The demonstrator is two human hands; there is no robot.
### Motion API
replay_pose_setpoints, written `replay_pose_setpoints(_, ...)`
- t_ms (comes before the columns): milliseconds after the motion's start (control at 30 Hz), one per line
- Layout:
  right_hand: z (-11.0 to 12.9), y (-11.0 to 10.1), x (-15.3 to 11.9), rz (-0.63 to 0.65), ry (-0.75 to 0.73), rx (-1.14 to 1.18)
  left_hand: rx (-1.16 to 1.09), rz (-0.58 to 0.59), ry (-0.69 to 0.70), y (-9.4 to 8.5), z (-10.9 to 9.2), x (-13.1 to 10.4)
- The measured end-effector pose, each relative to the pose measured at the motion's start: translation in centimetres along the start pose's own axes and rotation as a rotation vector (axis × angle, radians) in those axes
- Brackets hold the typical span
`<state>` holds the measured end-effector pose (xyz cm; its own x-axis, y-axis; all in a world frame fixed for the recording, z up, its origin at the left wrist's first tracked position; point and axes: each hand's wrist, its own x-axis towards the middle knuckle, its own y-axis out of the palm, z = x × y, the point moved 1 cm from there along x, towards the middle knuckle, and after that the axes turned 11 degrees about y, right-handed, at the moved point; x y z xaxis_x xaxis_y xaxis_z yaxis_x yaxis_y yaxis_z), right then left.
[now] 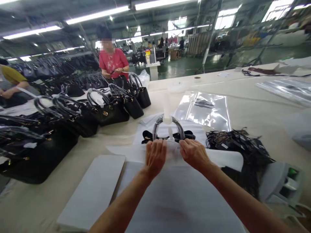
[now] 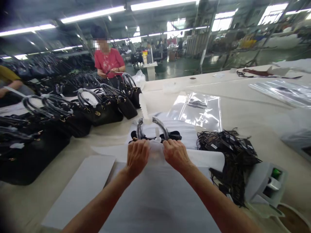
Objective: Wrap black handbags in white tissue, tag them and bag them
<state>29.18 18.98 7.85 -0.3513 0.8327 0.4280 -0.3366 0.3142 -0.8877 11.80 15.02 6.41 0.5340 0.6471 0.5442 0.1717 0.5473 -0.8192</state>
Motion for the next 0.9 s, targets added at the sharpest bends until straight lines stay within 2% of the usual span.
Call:
replay_pose_setpoints(100, -0.3, 0.7, 0.7, -0.005, -0.001, 0.016, -0.048, -0.170, 0.176, 1.7, -1.5, -2.4)
replay_pose_setpoints(200, -0.5, 0.8, 0.5, -0.015, -0.026, 0.035, 0.004, -0.283, 0.105, 2.5, -1.5, -2.2)
replay_pose_setpoints(267, -0.7, 0.5, 0.2, 0.005, -0.047, 0.052, 0.020, -0.238, 0.068, 2.6, -0.9, -0.5)
replay_pose_setpoints(333, -0.7, -0.3, 0.1, 0.003, -0.038, 0.114, 0.007, -0.116, 0.052, 2.6, -0.2, 1.4)
replay_pose_setpoints(400, -0.7, -1.5, 0.9, -0.091, 0.025, 0.231, -0.008, -0.024, 0.022, 2.5, 0.3, 2.5)
replay_pose_setpoints(467, -0.5, -2.4, 2.6, -0.188, 0.104, 0.374, -0.020, -0.005, 0.026, 2.6, 0.4, 2.7)
replay_pose_setpoints(500, -0.2, -2.6, 3.7, -0.191, 0.132, 0.444, -0.027, -0.012, 0.041, 2.7, 0.5, 2.6)
replay_pose_setpoints(533, 0.1, -2.6, 5.0, -0.138, 0.144, 0.517, -0.030, -0.027, 0.056, 2.7, 0.5, 2.4)
replay_pose_setpoints(600, 0.8, -2.1, 7.3, 0.072, 0.135, 0.687, -0.031, -0.054, 0.072, 2.8, 0.5, 2.1)
replay_pose_setpoints(667, 1.5, -1.7, 8.7, 0.250, 0.102, 0.842, -0.037, -0.079, 0.072, 2.7, 0.7, 1.9)
replay_pose_setpoints(700, 1.8, -1.7, 8.9, 0.301, 0.084, 0.900, -0.039, -0.095, 0.074, 2.6, 0.7, 1.8)
replay_pose_setpoints(900, 2.9, -4.1, 6.8, 0.395, 0.038, 0.964, -0.057, -0.095, 0.087, 0.7, -0.1, 1.0)
